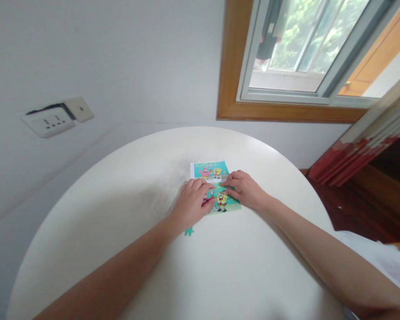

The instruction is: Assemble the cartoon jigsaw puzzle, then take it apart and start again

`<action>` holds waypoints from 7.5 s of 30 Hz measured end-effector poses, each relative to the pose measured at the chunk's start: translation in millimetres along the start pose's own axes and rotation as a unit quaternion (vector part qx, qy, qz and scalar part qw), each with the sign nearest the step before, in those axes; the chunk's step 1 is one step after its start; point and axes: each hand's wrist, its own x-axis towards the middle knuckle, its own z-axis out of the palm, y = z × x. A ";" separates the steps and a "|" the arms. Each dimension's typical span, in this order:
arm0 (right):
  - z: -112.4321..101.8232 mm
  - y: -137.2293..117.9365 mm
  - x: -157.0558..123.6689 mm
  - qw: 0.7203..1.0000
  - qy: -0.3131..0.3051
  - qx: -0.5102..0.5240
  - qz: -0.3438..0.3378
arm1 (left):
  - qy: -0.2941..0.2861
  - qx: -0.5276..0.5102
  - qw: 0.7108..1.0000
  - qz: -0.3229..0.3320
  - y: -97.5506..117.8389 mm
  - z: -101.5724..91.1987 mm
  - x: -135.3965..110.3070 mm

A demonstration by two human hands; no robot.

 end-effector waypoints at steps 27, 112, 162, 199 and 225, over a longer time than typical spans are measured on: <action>-2.2 -4.0 2.8 0.999 -0.002 -0.041 -0.035 | -0.006 0.009 1.000 -0.005 -0.9 2.5 0.3; 17.8 -3.7 18.0 0.981 0.072 0.170 0.065 | -0.005 0.001 1.000 -0.006 0.3 0.4 0.7; -5.0 -46.3 -0.5 0.978 0.183 0.102 0.016 | 0.289 -0.259 0.884 -0.259 -65.2 -12.0 13.2; 18.6 -100.4 -3.1 0.987 0.064 0.016 -0.148 | 0.233 -0.200 0.927 -0.215 -54.1 -13.9 12.7; -2.8 13.2 -0.9 0.848 0.057 0.477 0.225 | 0.209 -0.216 0.926 -0.226 -55.3 -15.6 10.2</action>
